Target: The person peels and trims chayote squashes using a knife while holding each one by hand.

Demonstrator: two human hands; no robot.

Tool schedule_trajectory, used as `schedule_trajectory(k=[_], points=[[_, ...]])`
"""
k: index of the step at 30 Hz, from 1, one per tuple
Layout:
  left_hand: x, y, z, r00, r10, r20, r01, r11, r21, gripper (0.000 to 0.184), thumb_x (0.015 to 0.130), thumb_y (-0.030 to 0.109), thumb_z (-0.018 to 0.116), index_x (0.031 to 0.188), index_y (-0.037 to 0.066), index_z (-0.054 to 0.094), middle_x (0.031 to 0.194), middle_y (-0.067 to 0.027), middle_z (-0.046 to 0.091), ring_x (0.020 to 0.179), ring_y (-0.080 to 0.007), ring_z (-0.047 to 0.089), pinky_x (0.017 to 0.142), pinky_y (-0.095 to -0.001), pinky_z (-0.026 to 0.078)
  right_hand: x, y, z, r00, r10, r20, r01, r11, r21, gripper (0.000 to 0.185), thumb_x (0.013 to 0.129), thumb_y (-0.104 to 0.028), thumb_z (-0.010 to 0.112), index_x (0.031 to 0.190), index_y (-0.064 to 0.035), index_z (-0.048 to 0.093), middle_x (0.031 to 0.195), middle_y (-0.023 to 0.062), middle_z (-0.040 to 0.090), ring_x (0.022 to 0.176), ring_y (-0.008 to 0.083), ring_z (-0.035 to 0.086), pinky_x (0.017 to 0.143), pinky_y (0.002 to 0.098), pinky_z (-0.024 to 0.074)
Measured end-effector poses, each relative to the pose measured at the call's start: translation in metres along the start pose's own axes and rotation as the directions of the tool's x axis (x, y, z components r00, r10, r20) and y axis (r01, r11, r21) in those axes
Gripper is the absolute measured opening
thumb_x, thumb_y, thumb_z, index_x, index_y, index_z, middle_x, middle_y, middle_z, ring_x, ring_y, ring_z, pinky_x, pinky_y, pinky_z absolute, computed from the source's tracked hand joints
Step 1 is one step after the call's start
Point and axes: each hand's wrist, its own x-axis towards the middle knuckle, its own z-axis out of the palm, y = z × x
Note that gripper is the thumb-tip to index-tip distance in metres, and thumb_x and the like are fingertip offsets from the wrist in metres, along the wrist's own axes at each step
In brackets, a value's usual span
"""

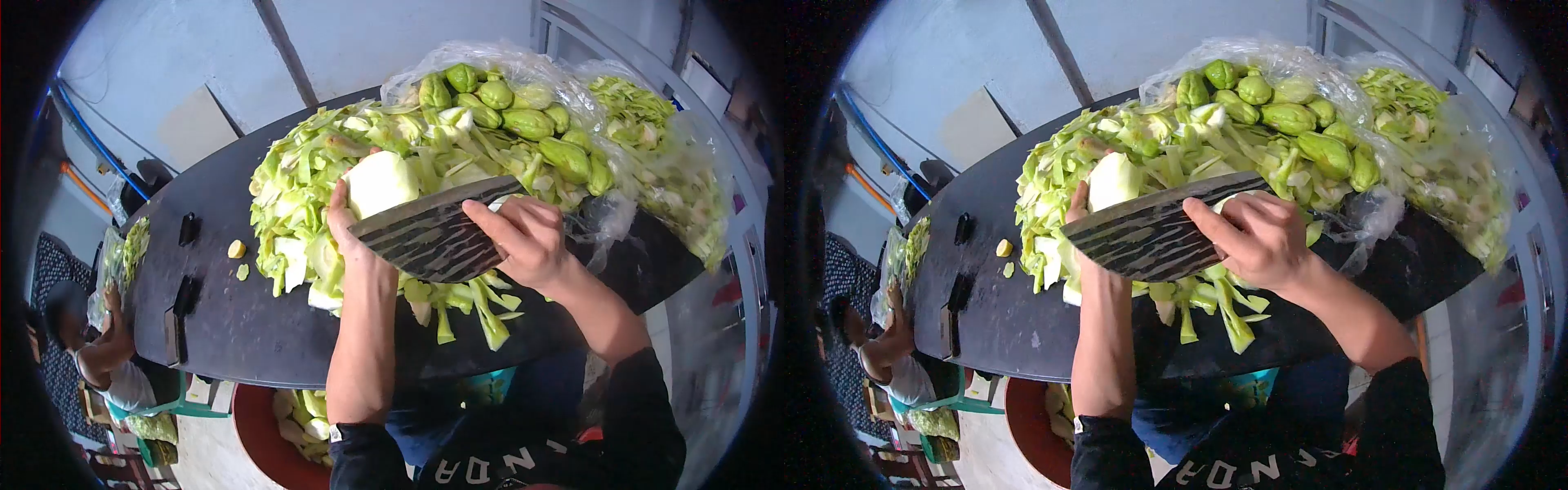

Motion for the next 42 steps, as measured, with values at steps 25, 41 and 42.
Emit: schedule_trajectory(k=[25, 41, 42], points=[[-0.004, 0.001, 0.006, 0.999, 0.001, 0.038, 0.005, 0.987, -0.161, 0.026, 0.100, 0.022, 0.041, 0.121, 0.006, 0.046, 0.128, -0.0224, 0.058, 0.116, -0.0372, 0.058, 0.101, -0.0497, 0.048, -0.013, 0.045, -0.002, 0.893, 0.423, 0.150, -0.395, 0.899, -0.188, 0.039, 0.076, 0.002, 0.066, 0.113, -0.0079, 0.067, 0.090, 0.0140, 0.070, 0.074, 0.0327, 0.067, 0.066, 0.0389, 0.0537], [-0.028, -0.025, 0.034, 0.962, 0.234, 0.140, -0.256, 0.601, 0.757, 0.069, 0.070, 0.012, 0.081, 0.127, 0.004, 0.043, 0.107, -0.0126, 0.056, 0.091, -0.0196, 0.057, 0.076, -0.0349, 0.050, -0.005, 0.033, -0.011, 0.994, 0.056, 0.089, -0.007, 0.877, -0.480, 0.058, 0.062, -0.004, 0.070, 0.120, -0.0085, 0.067, 0.073, 0.0036, 0.054, 0.067, 0.0215, 0.058, 0.060, 0.0355, 0.0494], [-0.024, -0.023, 0.031, 0.947, 0.261, 0.189, -0.299, 0.499, 0.813, 0.070, 0.069, 0.011, 0.081, 0.127, 0.003, 0.043, 0.105, -0.0126, 0.056, 0.091, -0.0196, 0.058, 0.076, -0.0345, 0.051, -0.004, 0.032, -0.012, 0.994, 0.043, 0.102, 0.011, 0.877, -0.481, 0.058, 0.062, -0.005, 0.070, 0.120, -0.0085, 0.067, 0.072, 0.0032, 0.053, 0.067, 0.0213, 0.058, 0.060, 0.0354, 0.0489]])
